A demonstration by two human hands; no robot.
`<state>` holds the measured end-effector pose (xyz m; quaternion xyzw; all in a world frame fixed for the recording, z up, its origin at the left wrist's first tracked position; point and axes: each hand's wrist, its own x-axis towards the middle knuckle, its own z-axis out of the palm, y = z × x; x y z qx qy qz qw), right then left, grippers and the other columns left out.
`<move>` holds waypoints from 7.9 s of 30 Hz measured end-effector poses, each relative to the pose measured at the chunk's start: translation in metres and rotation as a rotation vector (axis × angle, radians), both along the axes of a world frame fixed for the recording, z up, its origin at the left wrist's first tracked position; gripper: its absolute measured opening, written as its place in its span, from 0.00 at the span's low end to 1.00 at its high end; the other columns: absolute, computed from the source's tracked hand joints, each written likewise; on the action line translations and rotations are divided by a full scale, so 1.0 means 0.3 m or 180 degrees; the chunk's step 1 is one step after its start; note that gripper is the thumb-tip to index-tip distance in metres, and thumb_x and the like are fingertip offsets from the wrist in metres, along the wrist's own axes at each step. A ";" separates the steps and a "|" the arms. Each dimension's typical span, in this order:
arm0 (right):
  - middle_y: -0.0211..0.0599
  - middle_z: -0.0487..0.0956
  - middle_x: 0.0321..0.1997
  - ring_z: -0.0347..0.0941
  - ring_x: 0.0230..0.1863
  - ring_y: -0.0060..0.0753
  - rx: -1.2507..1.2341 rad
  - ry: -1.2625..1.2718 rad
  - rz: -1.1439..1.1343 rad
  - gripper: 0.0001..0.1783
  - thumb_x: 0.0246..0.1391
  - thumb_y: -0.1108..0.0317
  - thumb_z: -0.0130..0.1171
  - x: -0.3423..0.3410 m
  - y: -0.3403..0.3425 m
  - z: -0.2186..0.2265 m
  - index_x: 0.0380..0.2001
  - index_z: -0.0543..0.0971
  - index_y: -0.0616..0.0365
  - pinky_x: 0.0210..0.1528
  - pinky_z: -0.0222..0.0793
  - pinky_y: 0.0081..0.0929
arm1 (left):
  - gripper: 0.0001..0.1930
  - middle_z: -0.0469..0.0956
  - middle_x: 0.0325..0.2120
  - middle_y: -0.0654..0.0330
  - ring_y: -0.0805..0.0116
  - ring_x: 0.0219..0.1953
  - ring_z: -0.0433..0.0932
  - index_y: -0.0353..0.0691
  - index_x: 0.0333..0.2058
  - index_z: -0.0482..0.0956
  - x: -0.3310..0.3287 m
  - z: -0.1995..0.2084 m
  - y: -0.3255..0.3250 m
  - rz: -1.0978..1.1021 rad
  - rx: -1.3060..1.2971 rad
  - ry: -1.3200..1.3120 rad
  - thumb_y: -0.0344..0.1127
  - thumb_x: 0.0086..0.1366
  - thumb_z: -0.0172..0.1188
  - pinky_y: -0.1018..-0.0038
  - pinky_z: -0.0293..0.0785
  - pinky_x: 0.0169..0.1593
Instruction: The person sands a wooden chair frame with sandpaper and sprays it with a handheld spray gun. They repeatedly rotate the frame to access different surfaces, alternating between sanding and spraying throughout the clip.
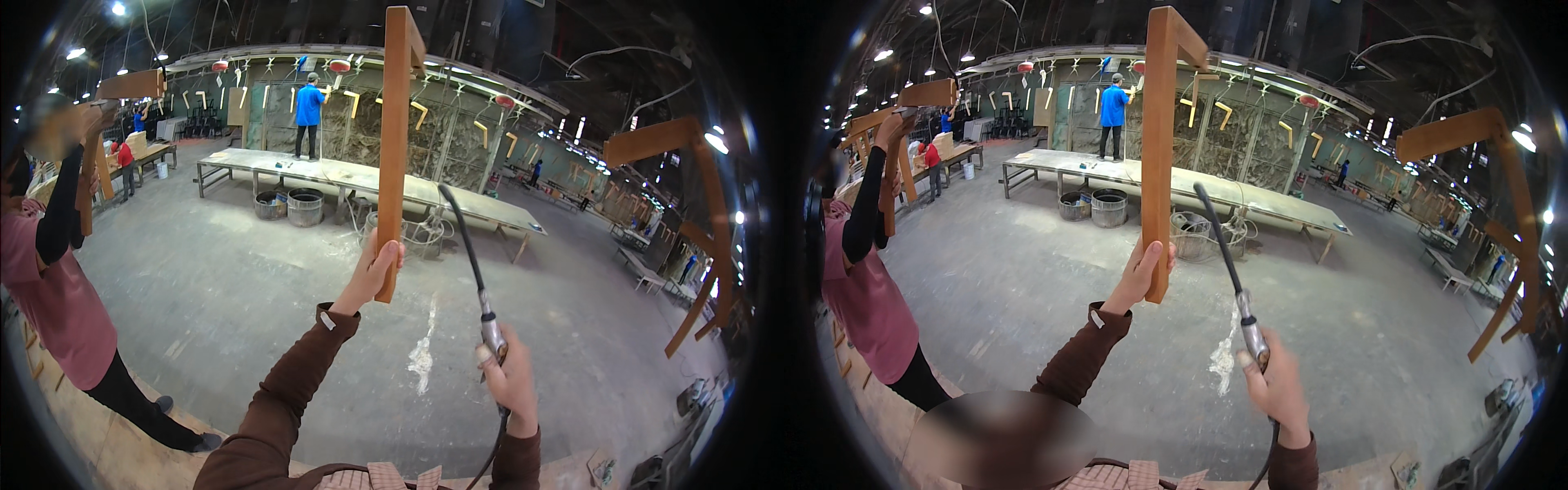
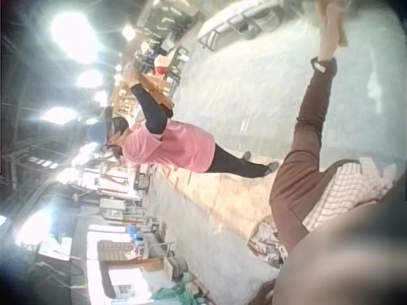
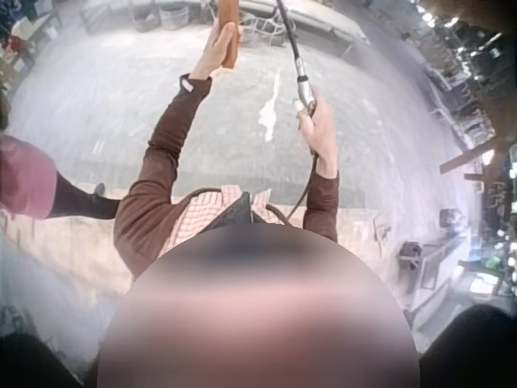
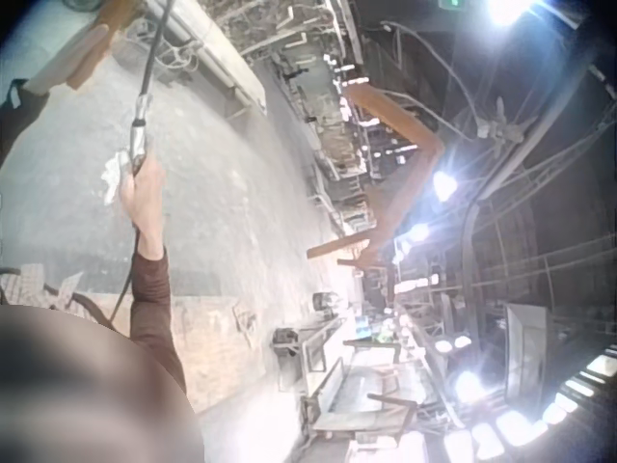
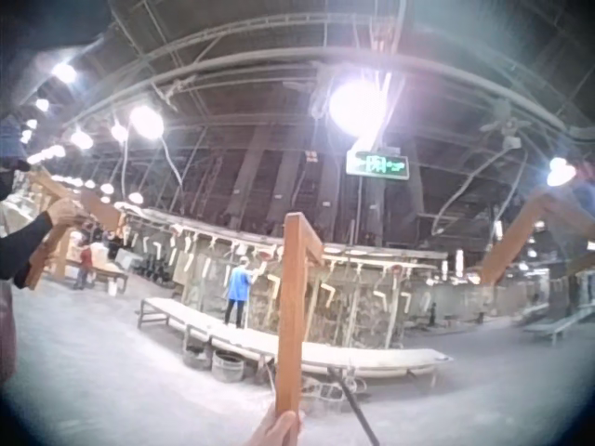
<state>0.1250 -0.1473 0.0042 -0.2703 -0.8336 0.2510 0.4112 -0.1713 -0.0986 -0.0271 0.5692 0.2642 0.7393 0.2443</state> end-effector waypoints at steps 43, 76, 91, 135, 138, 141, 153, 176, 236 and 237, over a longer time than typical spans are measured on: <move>0.35 0.69 0.14 0.67 0.16 0.27 0.0656 0.0379 -0.0539 0.13 0.55 0.67 0.54 -0.355 0.093 0.331 0.40 0.71 0.66 0.21 0.61 0.28 | 0.40 0.62 0.47 0.38 0.44 0.46 0.65 0.26 0.62 0.44 0.026 -0.030 0.046 0.2777 0.0564 0.1473 0.41 0.62 0.58 0.60 0.64 0.51; 0.45 0.68 0.18 0.67 0.20 0.44 -0.0921 -0.0466 -0.1007 0.14 0.51 0.65 0.59 -0.018 -0.180 -0.341 0.37 0.71 0.62 0.26 0.62 0.35 | 0.23 0.72 0.47 0.63 0.75 0.50 0.70 0.36 0.52 0.65 -0.017 -0.036 0.065 -0.0822 -0.0722 -0.0025 0.29 0.60 0.62 0.76 0.67 0.53; 0.45 0.71 0.22 0.69 0.25 0.44 -0.1223 -0.0688 -0.0786 0.16 0.44 0.70 0.60 -0.111 -0.243 -0.553 0.39 0.72 0.61 0.30 0.65 0.33 | 0.20 0.74 0.45 0.55 0.65 0.45 0.76 0.38 0.53 0.65 -0.093 -0.385 -0.106 -0.1140 -0.1968 -0.0238 0.42 0.67 0.52 0.65 0.77 0.45; 0.46 0.76 0.31 0.75 0.32 0.39 -0.1371 -0.1620 0.2501 0.26 0.46 0.61 0.62 -0.565 -0.371 -0.815 0.46 0.71 0.65 0.36 0.69 0.32 | 0.16 0.78 0.37 0.60 0.65 0.39 0.80 0.45 0.36 0.67 -0.106 -0.697 -1.039 0.0707 -0.2517 -0.2539 0.49 0.72 0.38 0.70 0.78 0.39; 0.49 0.76 0.33 0.74 0.33 0.43 -0.1329 -0.1716 0.2392 0.27 0.43 0.62 0.64 -0.565 -0.376 -0.821 0.45 0.72 0.65 0.38 0.68 0.34 | 0.15 0.78 0.38 0.60 0.66 0.39 0.80 0.45 0.37 0.67 -0.109 -0.713 -1.032 0.0655 -0.2508 -0.2564 0.49 0.72 0.38 0.70 0.78 0.40; 0.49 0.77 0.34 0.74 0.34 0.45 -0.1420 -0.1669 0.2293 0.27 0.42 0.63 0.64 -0.558 -0.378 -0.838 0.46 0.72 0.65 0.38 0.68 0.35 | 0.16 0.76 0.40 0.59 0.65 0.40 0.80 0.43 0.41 0.69 -0.109 -0.718 -1.026 0.0623 -0.2454 -0.2515 0.49 0.72 0.40 0.71 0.77 0.41; 0.38 0.75 0.27 0.70 0.27 0.27 -0.2024 -0.1180 0.2100 0.26 0.38 0.69 0.63 -0.507 -0.342 -0.862 0.44 0.74 0.65 0.32 0.67 0.25 | 0.18 0.72 0.44 0.57 0.63 0.44 0.76 0.36 0.49 0.68 -0.145 -0.703 -1.047 0.0880 -0.2476 -0.2665 0.45 0.71 0.43 0.67 0.76 0.45; 0.35 0.75 0.27 0.69 0.27 0.25 -0.2042 -0.1083 0.2009 0.27 0.39 0.68 0.63 -0.498 -0.315 -0.902 0.46 0.73 0.66 0.31 0.66 0.24 | 0.13 0.76 0.37 0.63 0.74 0.40 0.75 0.37 0.44 0.74 -0.295 -0.731 -1.123 0.2063 -0.2277 -0.1485 0.39 0.67 0.53 0.75 0.72 0.45; 0.67 0.55 0.65 0.46 0.69 0.61 0.2172 0.0926 0.1803 0.31 0.59 0.62 0.46 -1.037 -0.399 -0.228 0.58 0.59 0.76 0.68 0.25 0.59 | 0.36 0.75 0.30 0.62 0.77 0.31 0.75 0.43 0.42 0.72 -0.343 0.118 -0.808 0.0968 -0.0649 -0.1442 0.71 0.62 0.35 0.77 0.73 0.34; 0.64 0.57 0.64 0.48 0.69 0.59 0.2228 0.0929 0.1690 0.31 0.57 0.62 0.48 -1.068 -0.376 -0.180 0.58 0.61 0.74 0.68 0.25 0.60 | 0.35 0.75 0.30 0.63 0.77 0.31 0.75 0.43 0.42 0.72 -0.324 0.114 -0.792 0.1151 -0.0634 -0.1702 0.71 0.62 0.35 0.78 0.73 0.33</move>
